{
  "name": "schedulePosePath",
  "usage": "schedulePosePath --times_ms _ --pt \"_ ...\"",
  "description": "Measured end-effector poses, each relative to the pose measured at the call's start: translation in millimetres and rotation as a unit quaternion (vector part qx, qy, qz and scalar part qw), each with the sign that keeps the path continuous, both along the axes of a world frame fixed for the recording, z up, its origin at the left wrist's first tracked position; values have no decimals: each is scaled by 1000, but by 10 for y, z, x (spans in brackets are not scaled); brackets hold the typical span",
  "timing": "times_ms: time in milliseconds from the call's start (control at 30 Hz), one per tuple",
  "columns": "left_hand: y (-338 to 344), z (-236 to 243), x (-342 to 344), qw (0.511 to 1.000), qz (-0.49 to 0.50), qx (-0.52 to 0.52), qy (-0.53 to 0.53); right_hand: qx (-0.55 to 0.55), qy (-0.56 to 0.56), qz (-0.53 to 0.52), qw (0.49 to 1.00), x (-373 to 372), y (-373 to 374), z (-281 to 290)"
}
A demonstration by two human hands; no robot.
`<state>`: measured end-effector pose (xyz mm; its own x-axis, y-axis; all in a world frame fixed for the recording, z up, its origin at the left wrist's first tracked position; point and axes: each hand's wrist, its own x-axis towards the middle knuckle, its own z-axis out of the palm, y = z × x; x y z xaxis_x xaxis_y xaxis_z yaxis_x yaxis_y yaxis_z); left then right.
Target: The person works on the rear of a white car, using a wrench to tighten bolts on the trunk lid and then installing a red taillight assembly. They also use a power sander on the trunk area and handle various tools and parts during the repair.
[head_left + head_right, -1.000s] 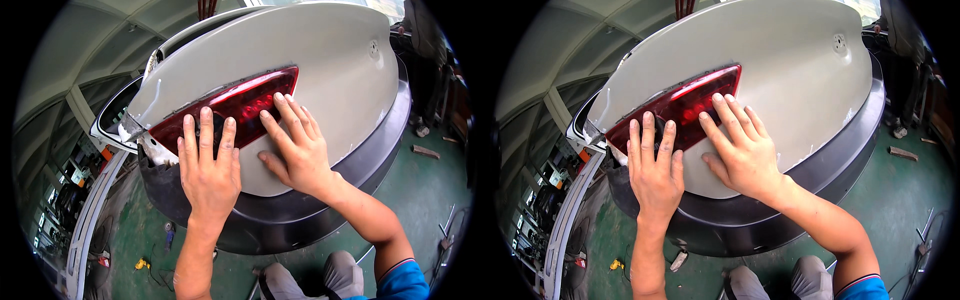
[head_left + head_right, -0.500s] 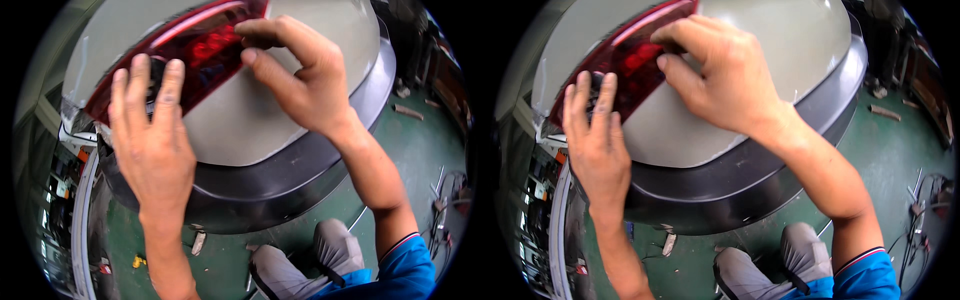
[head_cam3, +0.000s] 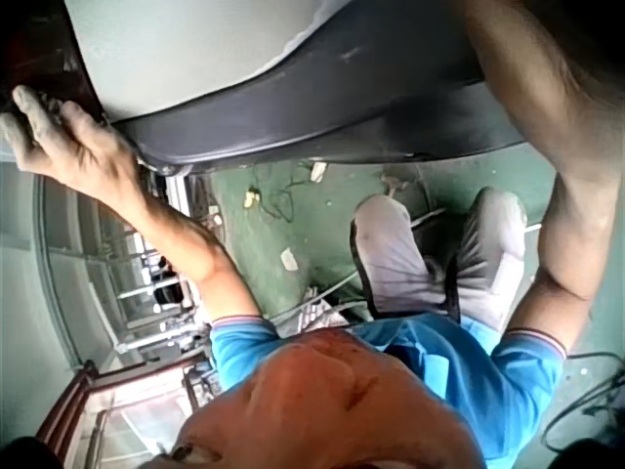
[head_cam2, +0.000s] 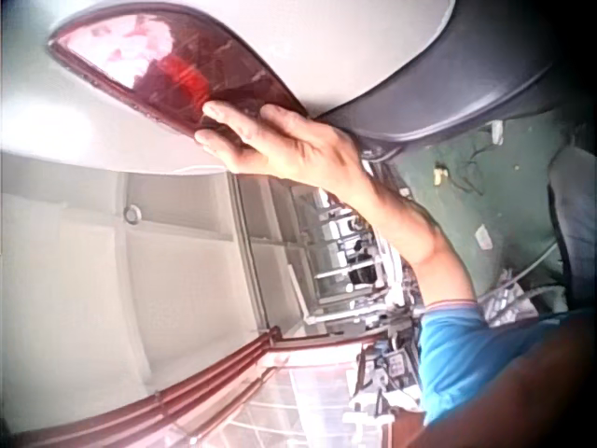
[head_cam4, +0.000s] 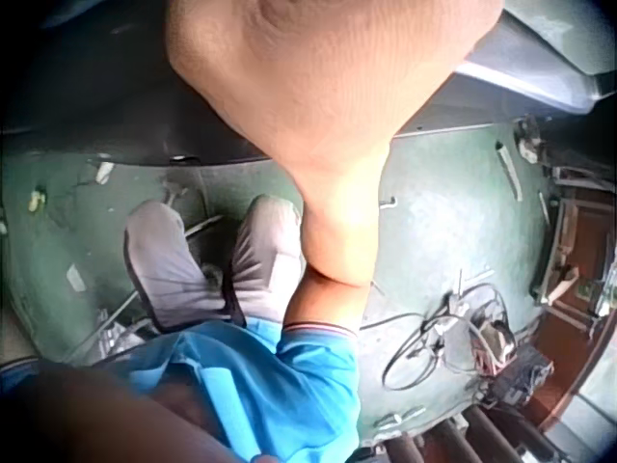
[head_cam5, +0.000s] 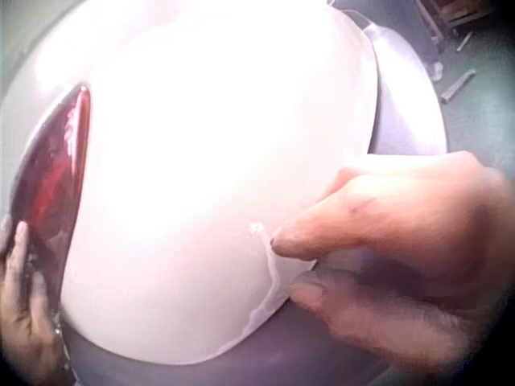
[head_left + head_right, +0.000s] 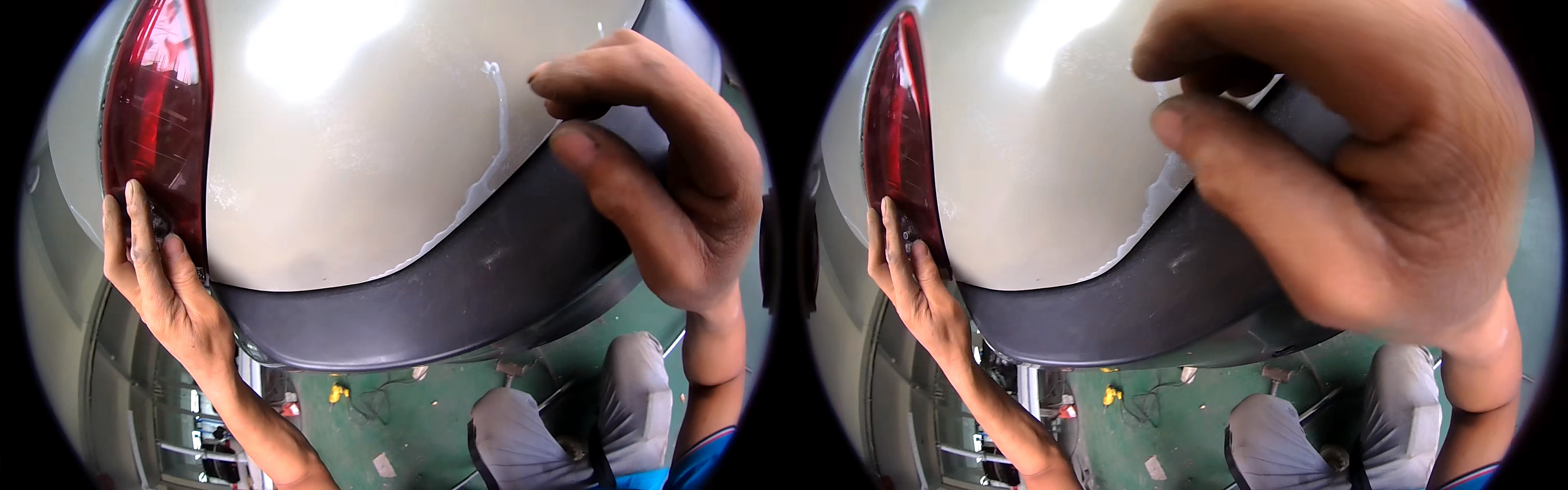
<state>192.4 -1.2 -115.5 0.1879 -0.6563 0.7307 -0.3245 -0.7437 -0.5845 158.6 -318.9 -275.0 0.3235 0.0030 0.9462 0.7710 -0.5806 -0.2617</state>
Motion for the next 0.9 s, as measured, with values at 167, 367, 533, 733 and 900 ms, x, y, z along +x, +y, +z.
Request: schedulePosePath --times_ms 167,367,533,733,900 --pt "58 62 54 999 5 12 30 4 12 5 1000 71 12 -25" --pt "83 116 34 999 0 30 25 19 25 4 999 69 103 -33" --pt "137 161 10 999 -1 4 33 28 42 6 999 58 122 -7" --pt "147 150 -12 999 2 43 1 12 89 11 996 6 96 55" --pt "85 70 -59 1000 -17 8 3 -3 156 5 988 -109 126 165"
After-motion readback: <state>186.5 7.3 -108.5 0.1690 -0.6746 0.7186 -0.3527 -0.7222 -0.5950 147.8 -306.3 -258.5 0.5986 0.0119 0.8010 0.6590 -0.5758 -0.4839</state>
